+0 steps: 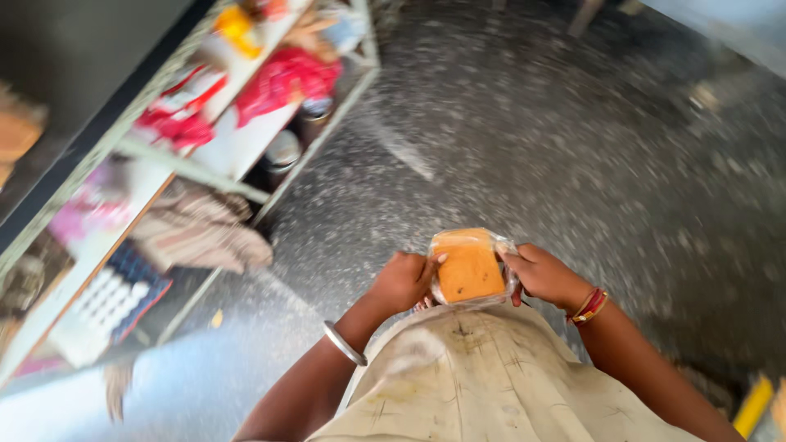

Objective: The person takes loaves of bread from a machine platform, places them into individual plastic bags by hand, and then arranges the packaged loaves on a table.

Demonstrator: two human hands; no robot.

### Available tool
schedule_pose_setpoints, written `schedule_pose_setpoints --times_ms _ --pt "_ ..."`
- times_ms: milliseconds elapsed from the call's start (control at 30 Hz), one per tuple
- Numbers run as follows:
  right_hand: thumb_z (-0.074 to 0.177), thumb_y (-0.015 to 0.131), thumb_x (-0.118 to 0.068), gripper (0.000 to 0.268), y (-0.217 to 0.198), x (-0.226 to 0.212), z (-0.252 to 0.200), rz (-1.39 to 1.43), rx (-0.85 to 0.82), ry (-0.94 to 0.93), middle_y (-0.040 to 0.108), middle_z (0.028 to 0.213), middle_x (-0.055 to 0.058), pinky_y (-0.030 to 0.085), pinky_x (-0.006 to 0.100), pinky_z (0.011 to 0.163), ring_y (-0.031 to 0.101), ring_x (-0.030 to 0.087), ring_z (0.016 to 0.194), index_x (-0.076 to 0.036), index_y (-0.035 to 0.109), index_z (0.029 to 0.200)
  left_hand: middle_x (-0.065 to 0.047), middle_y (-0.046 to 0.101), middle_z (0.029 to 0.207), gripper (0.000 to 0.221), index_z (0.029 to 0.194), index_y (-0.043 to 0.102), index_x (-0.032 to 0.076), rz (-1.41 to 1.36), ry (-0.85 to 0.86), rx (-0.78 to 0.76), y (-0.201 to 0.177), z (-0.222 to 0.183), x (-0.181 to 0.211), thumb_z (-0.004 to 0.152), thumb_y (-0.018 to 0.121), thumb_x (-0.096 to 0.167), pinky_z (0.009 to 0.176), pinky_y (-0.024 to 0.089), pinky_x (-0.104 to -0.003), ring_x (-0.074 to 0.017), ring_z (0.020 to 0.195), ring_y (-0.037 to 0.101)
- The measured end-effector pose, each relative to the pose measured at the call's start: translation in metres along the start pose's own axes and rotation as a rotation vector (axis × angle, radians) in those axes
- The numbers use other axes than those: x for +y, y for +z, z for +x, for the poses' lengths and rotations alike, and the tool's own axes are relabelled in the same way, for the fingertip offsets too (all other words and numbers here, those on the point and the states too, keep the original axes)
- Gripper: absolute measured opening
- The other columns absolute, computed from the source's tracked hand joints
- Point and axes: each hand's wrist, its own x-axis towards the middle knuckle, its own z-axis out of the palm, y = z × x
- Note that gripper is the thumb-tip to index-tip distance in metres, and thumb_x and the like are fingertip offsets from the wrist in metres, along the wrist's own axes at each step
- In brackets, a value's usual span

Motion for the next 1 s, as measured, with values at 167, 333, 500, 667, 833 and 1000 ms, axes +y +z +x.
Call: schedule_pose_setpoints --times_ms 167,333,500,667,833,1000 --pt "0.101 0.049 -0.029 0.036 0.013 -0.096 0.119 -0.094 -0.307 0.019 0.073 0.067 0.017 0.051 0.034 0.048 0.063 0.02 0.046 0.001 0.068 0.104 -0.016 0.069 0.065 0.043 0.072 0.071 0.004 0.252 -0.15 0.407 -0.077 -0.003 -0.065 0.1 0.055 0.033 0.065 0.056 -0.049 -0.0372 0.065 0.069" --pt "0.094 0.057 -0.024 0.027 0.015 -0.201 0.24 -0.988 -0.325 -0.367 0.078 0.071 0.015 0.057 0.04 0.061 0.072 0.025 0.06 -0.005 0.075 0.086 -0.007 0.071 0.059 0.035 0.073 0.071 0.008 0.069 -0.35 0.439 -0.151 0.016 -0.087 0.097 0.059 0.03 0.068 0.061 -0.038 -0.0235 0.058 0.073" --pt "0.087 0.066 -0.028 0.023 0.035 -0.345 0.312 -1.45 -0.384 -0.97 0.072 0.082 0.017 0.055 0.053 0.073 0.07 0.038 0.082 -0.007 0.074 0.082 -0.003 0.073 0.06 0.029 0.07 0.076 0.007 -0.013 -0.493 0.504 -0.255 0.055 -0.086 0.091 0.064 0.022 0.067 0.06 -0.03 -0.0166 0.057 0.074" --pt "0.091 0.06 -0.023 0.019 0.053 -0.491 0.352 -1.512 -0.756 -0.914 0.073 0.097 0.013 0.053 0.046 0.085 0.069 0.033 0.095 -0.009 0.074 0.088 -0.009 0.074 0.066 0.011 0.088 0.075 0.004 -0.143 -0.54 0.783 -0.343 0.058 -0.077 0.08 0.07 0.009 0.065 0.06 -0.031 -0.0208 0.06 0.075" --pt "0.079 0.075 -0.015 0.012 0.088 -0.61 0.364 -0.961 -0.933 -1.535 0.051 0.139 0.021 0.042 0.049 0.101 0.045 0.037 0.131 -0.003 0.073 0.079 -0.011 0.077 0.082 0.027 0.11 0.062 0.003 -0.254 -0.161 1.063 -0.447 0.036 -0.059 0.083 0.067 0.002 0.065 0.06 -0.032 -0.0229 0.073 0.079" --pt "0.091 0.067 -0.004 0.013 0.167 -0.695 0.39 -0.432 -1.151 -1.228 0.05 0.141 0.015 0.051 0.043 0.096 0.05 0.033 0.125 0.001 0.079 0.089 -0.011 0.07 0.101 0.025 0.11 0.06 0.005 0.029 0.256 1.23 -0.574 0.029 -0.053 0.088 0.064 -0.005 0.077 0.059 -0.035 -0.0283 0.091 0.074"
